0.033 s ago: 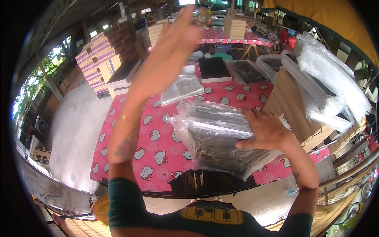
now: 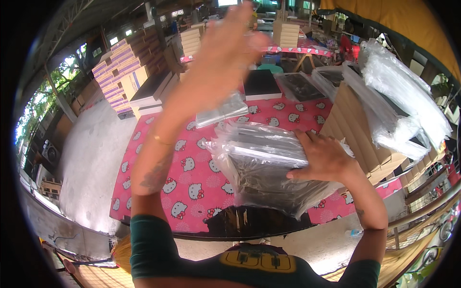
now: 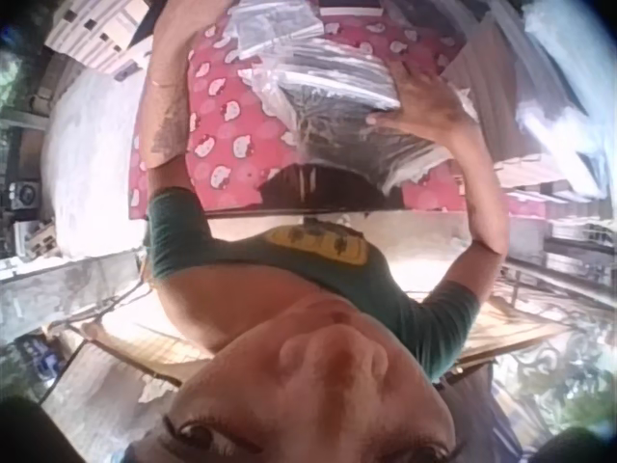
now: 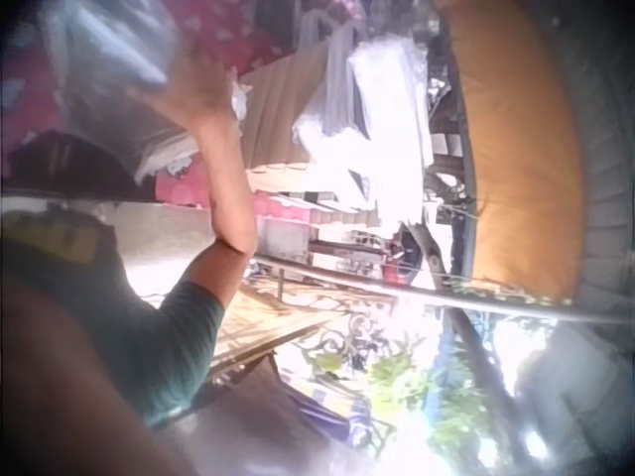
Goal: The person places a white sheet into a plastic bag, inserts a black binder, and then folds the bag before placing the finished item onto a stack.
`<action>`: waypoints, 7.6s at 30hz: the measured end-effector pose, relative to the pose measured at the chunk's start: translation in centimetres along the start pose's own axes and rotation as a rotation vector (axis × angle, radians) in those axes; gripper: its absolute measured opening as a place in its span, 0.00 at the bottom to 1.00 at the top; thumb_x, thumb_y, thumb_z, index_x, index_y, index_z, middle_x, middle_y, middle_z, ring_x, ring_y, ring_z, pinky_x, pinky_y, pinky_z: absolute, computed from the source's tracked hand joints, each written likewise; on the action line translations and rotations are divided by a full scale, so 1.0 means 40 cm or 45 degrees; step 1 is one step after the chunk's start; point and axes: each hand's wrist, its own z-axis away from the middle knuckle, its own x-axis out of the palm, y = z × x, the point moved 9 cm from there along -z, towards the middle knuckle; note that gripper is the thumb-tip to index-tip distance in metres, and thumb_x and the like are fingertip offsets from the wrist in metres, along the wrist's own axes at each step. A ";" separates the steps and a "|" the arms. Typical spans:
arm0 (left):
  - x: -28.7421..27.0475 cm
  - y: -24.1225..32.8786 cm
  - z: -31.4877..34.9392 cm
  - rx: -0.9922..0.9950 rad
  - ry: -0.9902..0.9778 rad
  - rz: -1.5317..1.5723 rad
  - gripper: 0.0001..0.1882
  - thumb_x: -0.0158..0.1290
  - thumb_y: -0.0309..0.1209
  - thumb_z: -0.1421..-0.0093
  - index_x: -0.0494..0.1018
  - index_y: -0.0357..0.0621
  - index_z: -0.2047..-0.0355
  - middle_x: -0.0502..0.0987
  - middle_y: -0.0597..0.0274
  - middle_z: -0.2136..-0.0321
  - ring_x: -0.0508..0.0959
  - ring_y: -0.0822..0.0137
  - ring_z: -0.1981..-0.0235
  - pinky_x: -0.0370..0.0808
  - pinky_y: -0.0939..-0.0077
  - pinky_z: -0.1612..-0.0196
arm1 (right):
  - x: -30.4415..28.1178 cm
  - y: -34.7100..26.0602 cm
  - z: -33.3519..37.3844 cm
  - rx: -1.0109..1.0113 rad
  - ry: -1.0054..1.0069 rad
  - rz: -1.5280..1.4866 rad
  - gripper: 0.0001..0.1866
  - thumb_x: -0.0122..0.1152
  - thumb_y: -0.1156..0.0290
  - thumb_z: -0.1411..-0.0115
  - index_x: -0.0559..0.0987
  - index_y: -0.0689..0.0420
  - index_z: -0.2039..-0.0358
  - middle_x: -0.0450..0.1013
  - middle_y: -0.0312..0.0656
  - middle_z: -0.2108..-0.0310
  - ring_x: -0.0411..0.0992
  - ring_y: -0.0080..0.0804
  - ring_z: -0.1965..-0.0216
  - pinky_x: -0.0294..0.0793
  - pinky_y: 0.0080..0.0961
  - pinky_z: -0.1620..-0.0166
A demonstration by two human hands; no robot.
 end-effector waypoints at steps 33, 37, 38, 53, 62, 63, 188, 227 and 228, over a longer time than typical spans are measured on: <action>0.329 0.148 0.220 0.090 -0.695 0.129 0.56 0.59 0.56 0.52 0.47 0.28 0.37 0.58 0.33 0.41 0.63 0.42 0.42 0.59 0.57 0.39 | 0.048 0.053 -0.025 0.061 -0.271 -0.109 0.53 0.33 0.28 0.43 0.44 0.65 0.34 0.60 0.61 0.43 0.62 0.54 0.43 0.59 0.42 0.41; 0.321 0.164 0.221 0.144 -0.730 0.132 0.57 0.59 0.56 0.52 0.46 0.24 0.38 0.56 0.31 0.41 0.60 0.42 0.40 0.57 0.57 0.37 | 0.004 0.005 0.003 -0.184 0.029 0.085 0.55 0.51 0.30 0.50 0.53 0.65 0.37 0.65 0.59 0.48 0.66 0.54 0.47 0.64 0.44 0.45; 0.319 0.162 0.224 0.184 -0.707 0.147 0.57 0.59 0.55 0.52 0.46 0.24 0.38 0.55 0.31 0.40 0.59 0.42 0.39 0.57 0.57 0.37 | 0.008 -0.002 0.008 -0.156 0.027 0.068 0.54 0.56 0.33 0.52 0.55 0.65 0.39 0.67 0.57 0.50 0.67 0.53 0.48 0.64 0.44 0.46; 0.259 0.112 0.223 0.041 -0.547 0.048 0.50 0.54 0.53 0.45 0.46 0.32 0.36 0.52 0.36 0.37 0.53 0.47 0.35 0.50 0.58 0.34 | 0.024 -0.008 0.011 -0.063 0.025 -0.017 0.47 0.69 0.42 0.58 0.62 0.62 0.47 0.70 0.51 0.56 0.70 0.50 0.52 0.67 0.44 0.49; 0.662 -0.017 0.816 -1.448 -0.440 1.722 0.36 0.67 0.24 0.56 0.64 0.33 0.46 0.73 0.55 0.53 0.74 0.64 0.54 0.72 0.71 0.51 | -0.010 -0.026 0.001 -0.066 -0.014 -0.004 0.42 0.70 0.44 0.59 0.66 0.61 0.53 0.74 0.51 0.64 0.74 0.50 0.61 0.71 0.44 0.56; 0.668 -0.040 0.819 -1.428 -0.268 1.751 0.36 0.67 0.24 0.56 0.64 0.33 0.47 0.73 0.56 0.53 0.74 0.65 0.54 0.72 0.71 0.51 | -0.008 -0.020 -0.003 -0.033 -0.036 -0.011 0.41 0.71 0.44 0.60 0.66 0.61 0.54 0.74 0.51 0.66 0.75 0.51 0.63 0.72 0.45 0.58; 0.526 -0.048 0.447 -0.227 -0.732 0.140 0.52 0.47 0.65 0.47 0.53 0.30 0.39 0.66 0.33 0.48 0.63 0.39 0.42 0.54 0.49 0.38 | 0.277 -0.009 -0.143 -0.053 -0.079 -0.112 0.59 0.68 0.39 0.62 0.51 0.53 0.34 0.54 0.55 0.38 0.54 0.53 0.37 0.51 0.53 0.37; 0.327 -0.226 0.771 -0.949 0.216 1.272 0.34 0.69 0.40 0.56 0.67 0.36 0.54 0.75 0.60 0.62 0.75 0.64 0.60 0.72 0.69 0.56 | -0.151 -0.364 -0.197 -0.154 0.627 0.156 0.44 0.64 0.32 0.63 0.70 0.62 0.62 0.70 0.48 0.66 0.73 0.47 0.66 0.73 0.38 0.64; 0.381 -0.219 0.811 -0.978 0.220 1.378 0.31 0.69 0.36 0.55 0.67 0.36 0.54 0.75 0.63 0.63 0.74 0.66 0.61 0.71 0.70 0.56 | -0.101 -0.372 -0.224 -0.112 0.447 0.133 0.47 0.62 0.32 0.60 0.70 0.64 0.55 0.71 0.49 0.62 0.73 0.47 0.62 0.72 0.38 0.58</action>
